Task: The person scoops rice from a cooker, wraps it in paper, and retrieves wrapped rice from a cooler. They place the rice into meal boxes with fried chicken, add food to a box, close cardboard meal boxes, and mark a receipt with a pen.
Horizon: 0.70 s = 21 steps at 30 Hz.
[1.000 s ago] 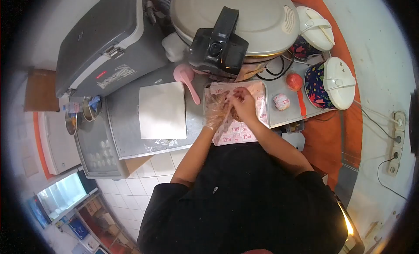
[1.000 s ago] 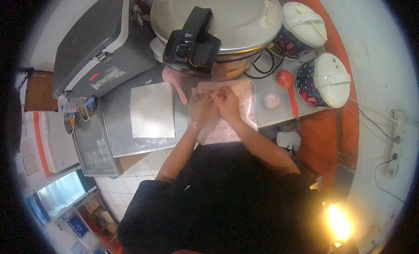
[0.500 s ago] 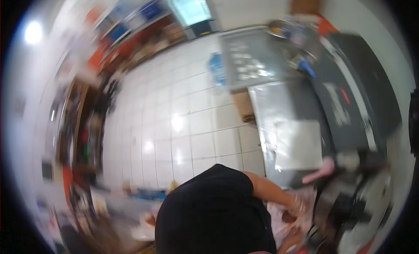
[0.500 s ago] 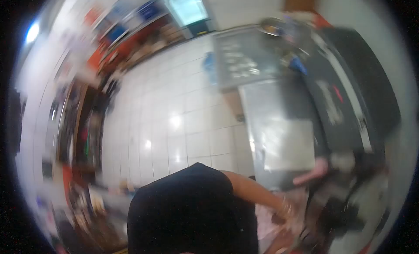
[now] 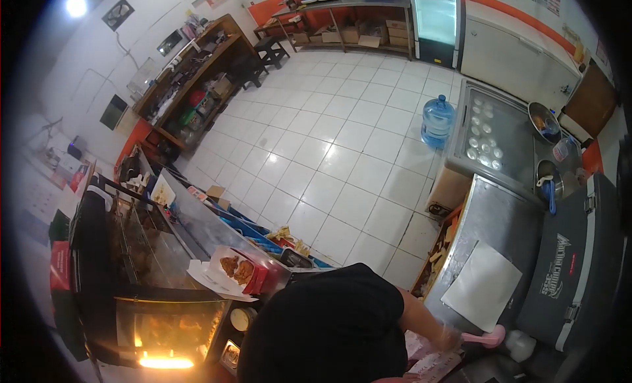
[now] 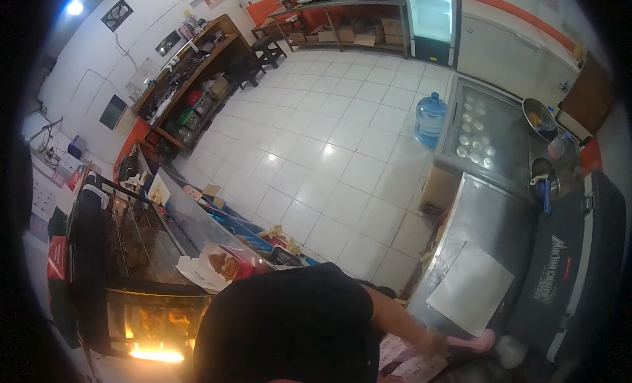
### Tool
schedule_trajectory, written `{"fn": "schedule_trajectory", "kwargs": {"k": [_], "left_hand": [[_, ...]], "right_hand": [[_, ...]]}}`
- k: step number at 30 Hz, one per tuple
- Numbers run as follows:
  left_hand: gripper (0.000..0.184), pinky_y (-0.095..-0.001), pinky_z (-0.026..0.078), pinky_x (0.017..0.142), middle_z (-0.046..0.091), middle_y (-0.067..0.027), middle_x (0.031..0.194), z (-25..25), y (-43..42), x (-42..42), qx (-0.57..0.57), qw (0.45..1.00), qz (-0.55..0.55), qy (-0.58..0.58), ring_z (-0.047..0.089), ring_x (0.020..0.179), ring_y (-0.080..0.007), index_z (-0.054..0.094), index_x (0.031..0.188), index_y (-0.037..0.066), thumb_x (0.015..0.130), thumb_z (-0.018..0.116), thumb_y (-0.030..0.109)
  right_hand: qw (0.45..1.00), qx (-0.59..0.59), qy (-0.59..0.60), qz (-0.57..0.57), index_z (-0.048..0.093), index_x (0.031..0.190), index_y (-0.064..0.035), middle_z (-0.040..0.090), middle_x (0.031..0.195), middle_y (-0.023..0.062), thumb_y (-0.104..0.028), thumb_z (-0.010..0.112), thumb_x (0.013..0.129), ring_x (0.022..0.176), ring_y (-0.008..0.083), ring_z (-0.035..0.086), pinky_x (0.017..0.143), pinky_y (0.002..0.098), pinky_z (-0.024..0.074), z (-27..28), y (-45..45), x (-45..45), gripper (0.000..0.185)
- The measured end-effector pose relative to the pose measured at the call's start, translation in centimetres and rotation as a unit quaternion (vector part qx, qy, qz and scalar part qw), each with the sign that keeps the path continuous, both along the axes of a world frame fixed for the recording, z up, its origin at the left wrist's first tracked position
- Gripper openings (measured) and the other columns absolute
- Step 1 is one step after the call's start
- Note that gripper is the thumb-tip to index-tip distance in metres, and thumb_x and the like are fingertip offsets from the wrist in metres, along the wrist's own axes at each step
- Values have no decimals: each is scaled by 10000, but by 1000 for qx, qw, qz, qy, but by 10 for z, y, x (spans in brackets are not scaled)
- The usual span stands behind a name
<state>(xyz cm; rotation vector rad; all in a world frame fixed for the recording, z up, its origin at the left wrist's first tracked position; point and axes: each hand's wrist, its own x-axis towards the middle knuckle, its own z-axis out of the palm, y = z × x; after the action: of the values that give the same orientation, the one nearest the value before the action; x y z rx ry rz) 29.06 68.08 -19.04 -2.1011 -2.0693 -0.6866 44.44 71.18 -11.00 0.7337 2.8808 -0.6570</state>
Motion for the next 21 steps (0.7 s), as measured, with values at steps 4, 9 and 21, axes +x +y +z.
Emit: {"fn": "schedule_trajectory", "kwargs": {"k": [4, 9, 21], "left_hand": [[235, -451, 542, 780, 713, -142, 941, 96, -31, -15, -176, 977, -67, -103, 693, 887, -313, 721, 913, 58, 821, 607, 242], [278, -454, 524, 844, 702, -176, 992, 114, -39, 5, -225, 944, -12, -242, 673, 947, -348, 721, 966, 64, 836, 604, 281], [682, -464, 492, 927, 641, -267, 1099, 73, -128, -1, -402, 824, 114, -384, 633, 998, -407, 626, 1135, -50, 797, 662, 541]], "right_hand": [[1000, -12, -3, -10, 510, 1288, 14, 475, 1317, 183, -272, 549, 911, 1217, 393, 398, 1010, 523, 267, 1, -2, 9, 474], [999, -29, -5, -37, 470, 1345, 0, 421, 1393, 177, -288, 525, 919, 1293, 397, 333, 1062, 537, 207, 5, -7, 31, 517], [977, -35, 53, -203, 473, 1423, -77, 346, 1552, 117, -288, 496, 911, 1463, 376, 210, 1140, 631, 58, 16, -97, 107, 554]]}}
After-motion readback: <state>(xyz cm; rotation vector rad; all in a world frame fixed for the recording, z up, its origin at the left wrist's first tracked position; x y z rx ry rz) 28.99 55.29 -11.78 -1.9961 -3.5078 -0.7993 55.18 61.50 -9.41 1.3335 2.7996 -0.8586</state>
